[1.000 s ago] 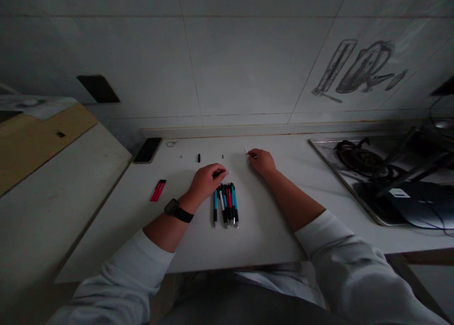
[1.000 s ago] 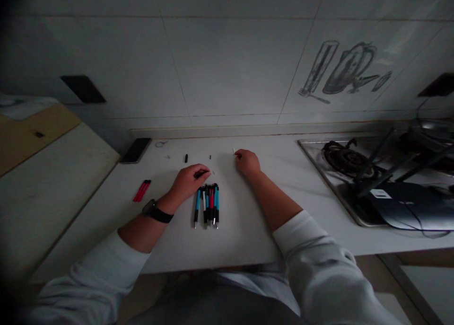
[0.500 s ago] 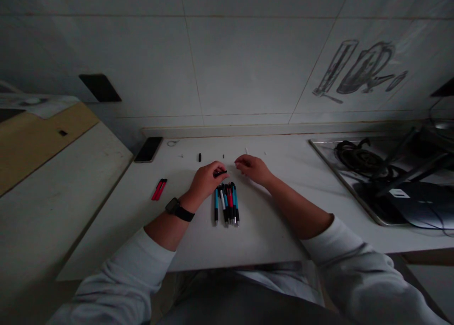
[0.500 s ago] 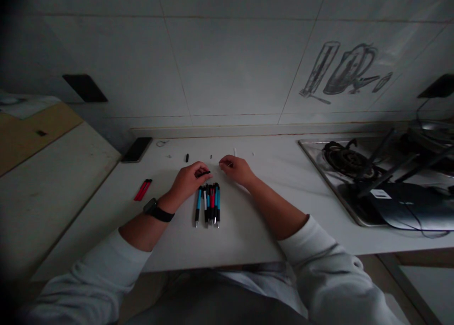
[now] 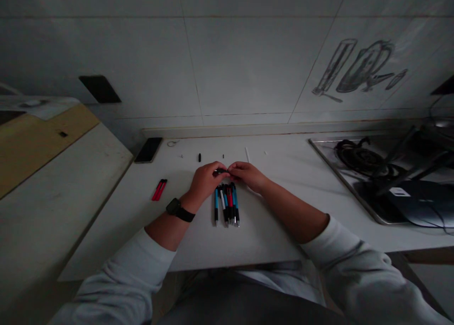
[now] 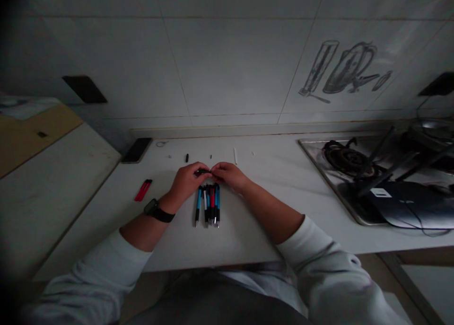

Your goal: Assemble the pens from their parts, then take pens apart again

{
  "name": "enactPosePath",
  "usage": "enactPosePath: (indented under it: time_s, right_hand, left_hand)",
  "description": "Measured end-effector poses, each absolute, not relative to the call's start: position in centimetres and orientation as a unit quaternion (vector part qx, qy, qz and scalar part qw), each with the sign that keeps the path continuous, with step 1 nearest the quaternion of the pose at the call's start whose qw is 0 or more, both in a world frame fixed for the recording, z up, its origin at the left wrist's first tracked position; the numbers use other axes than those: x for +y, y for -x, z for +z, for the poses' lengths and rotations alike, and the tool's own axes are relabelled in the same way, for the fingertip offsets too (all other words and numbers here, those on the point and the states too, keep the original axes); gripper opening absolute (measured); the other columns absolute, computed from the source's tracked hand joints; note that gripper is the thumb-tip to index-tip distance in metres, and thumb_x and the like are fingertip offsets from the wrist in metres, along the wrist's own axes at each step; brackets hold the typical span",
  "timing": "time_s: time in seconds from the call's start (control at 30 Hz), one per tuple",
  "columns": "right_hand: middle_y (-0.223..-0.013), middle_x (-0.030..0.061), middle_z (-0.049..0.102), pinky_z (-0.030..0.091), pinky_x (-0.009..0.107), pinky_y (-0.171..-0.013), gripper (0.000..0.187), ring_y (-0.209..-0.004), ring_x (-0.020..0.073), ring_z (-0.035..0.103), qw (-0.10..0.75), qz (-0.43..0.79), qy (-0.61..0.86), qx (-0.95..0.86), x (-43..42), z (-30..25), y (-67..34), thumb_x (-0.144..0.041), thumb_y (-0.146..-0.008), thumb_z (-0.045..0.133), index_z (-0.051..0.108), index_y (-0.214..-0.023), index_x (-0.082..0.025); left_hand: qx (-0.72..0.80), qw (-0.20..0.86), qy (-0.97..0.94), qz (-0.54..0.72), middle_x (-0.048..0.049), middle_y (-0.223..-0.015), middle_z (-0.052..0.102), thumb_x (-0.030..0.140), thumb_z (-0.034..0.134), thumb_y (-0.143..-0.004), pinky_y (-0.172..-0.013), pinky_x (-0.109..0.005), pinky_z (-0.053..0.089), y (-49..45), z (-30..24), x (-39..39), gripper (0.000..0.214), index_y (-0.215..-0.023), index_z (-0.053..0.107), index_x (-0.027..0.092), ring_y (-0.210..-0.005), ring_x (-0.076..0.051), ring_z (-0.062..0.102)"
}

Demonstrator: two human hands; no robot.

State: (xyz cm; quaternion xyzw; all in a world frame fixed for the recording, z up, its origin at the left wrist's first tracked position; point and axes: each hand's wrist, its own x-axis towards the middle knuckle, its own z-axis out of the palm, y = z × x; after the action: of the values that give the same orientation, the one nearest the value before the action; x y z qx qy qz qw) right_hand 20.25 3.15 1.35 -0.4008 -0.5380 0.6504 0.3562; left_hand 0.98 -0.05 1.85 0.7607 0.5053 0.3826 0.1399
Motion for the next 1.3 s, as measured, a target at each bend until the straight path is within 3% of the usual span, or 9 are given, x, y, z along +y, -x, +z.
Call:
enactPosePath:
  time_s: [0.37, 0.63, 0.9, 1.1, 1.3]
  right_hand:
    - [-0.078, 0.0013, 0.072, 0.056, 0.028, -0.072, 0.037, -0.069, 0.0118, 0.064, 0.367, 0.695, 0.377, -0.491, 3.6, 0.6, -20.5, -0.039, -0.064, 0.091, 0.068, -0.084, -0.019]
    - [-0.091, 0.0037, 0.075, 0.056, 0.031, -0.080, 0.020, -0.079, 0.0148, 0.069, 0.439, 0.488, 0.431, -0.620, 6.1, 0.5, -22.6, -0.037, -0.081, 0.072, 0.066, -0.093, -0.022]
    - [-0.100, 0.0050, 0.078, 0.048, 0.029, -0.089, 0.017, -0.093, 0.0184, 0.069, 0.273, 0.148, 0.481, -0.820, 9.9, 3.0, -21.6, -0.018, -0.090, 0.062, 0.077, -0.097, -0.022]
    - [-0.109, 0.0067, 0.077, 0.047, 0.027, -0.093, 0.023, -0.102, 0.0191, 0.068, 0.166, 0.107, 0.506, -0.839, 13.1, 1.4, -18.8, -0.014, -0.091, 0.059, 0.078, -0.102, -0.021]
    - [-0.113, 0.0083, 0.076, 0.046, 0.030, -0.093, 0.030, -0.103, 0.0211, 0.067, 0.175, 0.093, 0.519, -0.832, 13.6, -0.2, -18.6, -0.016, -0.093, 0.057, 0.075, -0.116, -0.021]
  left_hand:
    - [0.501, 0.137, -0.762, 0.388, -0.0005, -0.092, 0.076, 0.028, 0.076, -0.087, -0.077, -0.030, 0.052, -0.8, 1.9, 0.0, 0.009, -0.093, 0.072, 0.024, -0.083, -0.018, 0.069]
    - [0.536, 0.161, -0.718, 0.415, -0.0034, -0.096, 0.078, 0.032, 0.074, -0.088, -0.078, -0.031, 0.055, 0.2, 0.8, 1.3, 0.012, -0.096, 0.071, 0.022, -0.080, -0.018, 0.070]
    - [0.562, 0.227, -0.672, 0.425, -0.0036, -0.097, 0.078, 0.024, 0.076, -0.084, -0.086, -0.033, 0.056, 1.1, -1.0, 3.1, 0.012, -0.095, 0.073, 0.022, -0.089, -0.019, 0.073]
    - [0.566, 0.252, -0.662, 0.423, -0.0033, -0.097, 0.078, 0.023, 0.077, -0.084, -0.084, -0.030, 0.055, 0.8, -1.0, 3.2, 0.011, -0.094, 0.072, 0.021, -0.092, -0.019, 0.072]
    - [0.558, 0.263, -0.661, 0.427, -0.0043, -0.098, 0.078, 0.022, 0.077, -0.085, -0.086, -0.030, 0.055, 0.6, -0.8, 3.1, 0.010, -0.095, 0.073, 0.021, -0.092, -0.018, 0.072]
